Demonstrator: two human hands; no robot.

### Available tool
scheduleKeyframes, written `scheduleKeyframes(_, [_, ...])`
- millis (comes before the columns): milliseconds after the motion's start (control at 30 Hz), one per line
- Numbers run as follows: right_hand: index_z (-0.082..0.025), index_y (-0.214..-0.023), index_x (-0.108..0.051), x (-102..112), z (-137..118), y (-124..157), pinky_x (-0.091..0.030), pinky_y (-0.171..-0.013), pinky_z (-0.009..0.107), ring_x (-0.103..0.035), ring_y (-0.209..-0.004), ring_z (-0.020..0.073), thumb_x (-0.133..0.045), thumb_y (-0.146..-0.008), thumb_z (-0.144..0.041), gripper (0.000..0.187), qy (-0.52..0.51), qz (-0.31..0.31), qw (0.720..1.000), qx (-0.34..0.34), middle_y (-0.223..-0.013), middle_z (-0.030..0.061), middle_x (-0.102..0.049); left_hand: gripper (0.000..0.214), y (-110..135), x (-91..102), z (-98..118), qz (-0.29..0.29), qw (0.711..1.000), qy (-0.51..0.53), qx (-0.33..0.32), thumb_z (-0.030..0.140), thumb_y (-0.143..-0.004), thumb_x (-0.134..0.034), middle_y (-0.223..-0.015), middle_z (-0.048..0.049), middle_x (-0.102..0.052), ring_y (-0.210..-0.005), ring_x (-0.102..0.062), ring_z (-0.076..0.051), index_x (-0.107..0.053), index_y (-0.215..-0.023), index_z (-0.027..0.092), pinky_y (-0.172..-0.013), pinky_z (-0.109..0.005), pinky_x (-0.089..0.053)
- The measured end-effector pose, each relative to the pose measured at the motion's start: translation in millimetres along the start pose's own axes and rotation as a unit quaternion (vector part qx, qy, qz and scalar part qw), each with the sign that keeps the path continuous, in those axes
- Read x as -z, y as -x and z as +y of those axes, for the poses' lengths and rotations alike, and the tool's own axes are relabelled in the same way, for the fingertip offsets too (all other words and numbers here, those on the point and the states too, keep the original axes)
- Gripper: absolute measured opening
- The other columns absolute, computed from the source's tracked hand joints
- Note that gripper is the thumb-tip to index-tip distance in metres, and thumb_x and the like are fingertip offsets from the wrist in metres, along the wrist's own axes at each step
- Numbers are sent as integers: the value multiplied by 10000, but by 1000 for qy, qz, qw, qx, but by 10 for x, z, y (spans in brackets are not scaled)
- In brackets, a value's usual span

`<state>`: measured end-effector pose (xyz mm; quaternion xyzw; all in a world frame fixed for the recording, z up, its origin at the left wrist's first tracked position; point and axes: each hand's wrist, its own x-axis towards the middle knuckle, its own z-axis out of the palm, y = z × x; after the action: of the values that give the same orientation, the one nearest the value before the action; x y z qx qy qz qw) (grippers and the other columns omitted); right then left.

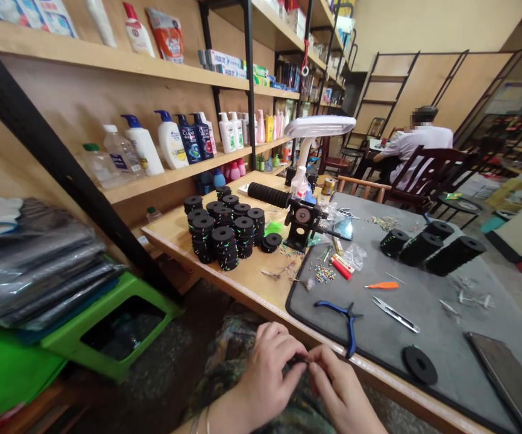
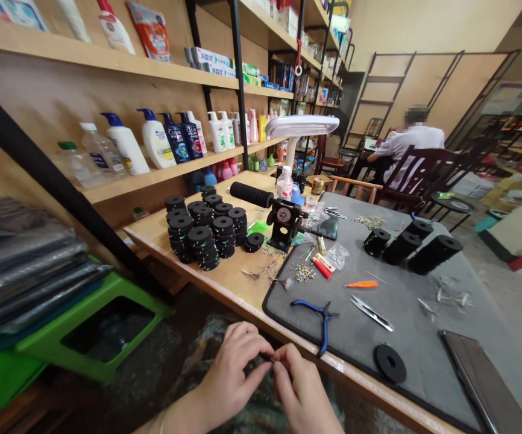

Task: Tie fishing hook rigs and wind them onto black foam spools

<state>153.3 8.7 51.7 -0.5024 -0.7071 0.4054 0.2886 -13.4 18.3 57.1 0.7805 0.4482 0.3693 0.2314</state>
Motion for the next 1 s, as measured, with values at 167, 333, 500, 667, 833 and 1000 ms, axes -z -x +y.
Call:
scheduleKeyframes(167, [-215, -787, -493, 5, 13, 76, -406, -553, 230, -540, -560, 150, -349, -949, -334, 248, -34, -30, 999, -25, -596, -26, -561, 136, 34, -19, -18, -33, 997, -42, -48, 170, -859, -513, -758, -16, -649, -845, -501, -198, -616, -777, 201, -836, -381, -343])
scheduleKeyframes(333, [-205, -750, -514, 10, 66, 107, -368, -517, 225, -484, -536, 134, -379, -935, -310, 252, -1, -32, 999, -32, -581, -39, -523, 181, 57, -34, -23, -66, 996, -41, -52, 147, -862, -466, -749, -22, -630, -848, -488, -197, -608, -764, 200, -850, -390, -331])
scheduleKeyframes(500, [-203, -740, -536, 42, 90, 157, -378, -550, 218, -490, -585, 137, -398, -922, -279, 240, 14, -22, 999, -30, -636, -30, -540, 101, 83, -28, -17, -89, 996, -20, -22, 144, -826, -513, -734, -7, -596, -839, -493, -186, -567, -755, 191, -822, -368, -325])
scheduleKeyframes(667, [-207, -711, -518, 45, 110, 186, -347, -484, 209, -420, -521, 122, -415, -909, -308, 244, -25, -24, 998, -58, -570, -51, -465, 77, 114, -13, -2, -103, 994, -17, -13, 129, -788, -526, -733, 1, -575, -829, -490, -181, -535, -748, 194, -819, -356, -322])
scheduleKeyframes(833, [-204, -723, -521, 29, 141, 183, -307, -447, 216, -361, -485, 115, -425, -905, -342, 248, -76, -27, 994, -77, -538, -67, -405, 77, 122, -26, -27, -102, 994, -22, -15, 125, -774, -503, -730, -3, -561, -809, -487, -184, -531, -753, 193, -814, -357, -325])
scheduleKeyframes(1000, [-208, -834, -527, 22, 121, 174, -293, -440, 220, -357, -462, 121, -402, -897, -388, 228, -126, -24, 987, -101, -504, -85, -375, 99, 127, -28, -55, -104, 995, -3, -4, 111, -764, -497, -760, -12, -565, -805, -493, -187, -540, -791, 195, -807, -351, -337])
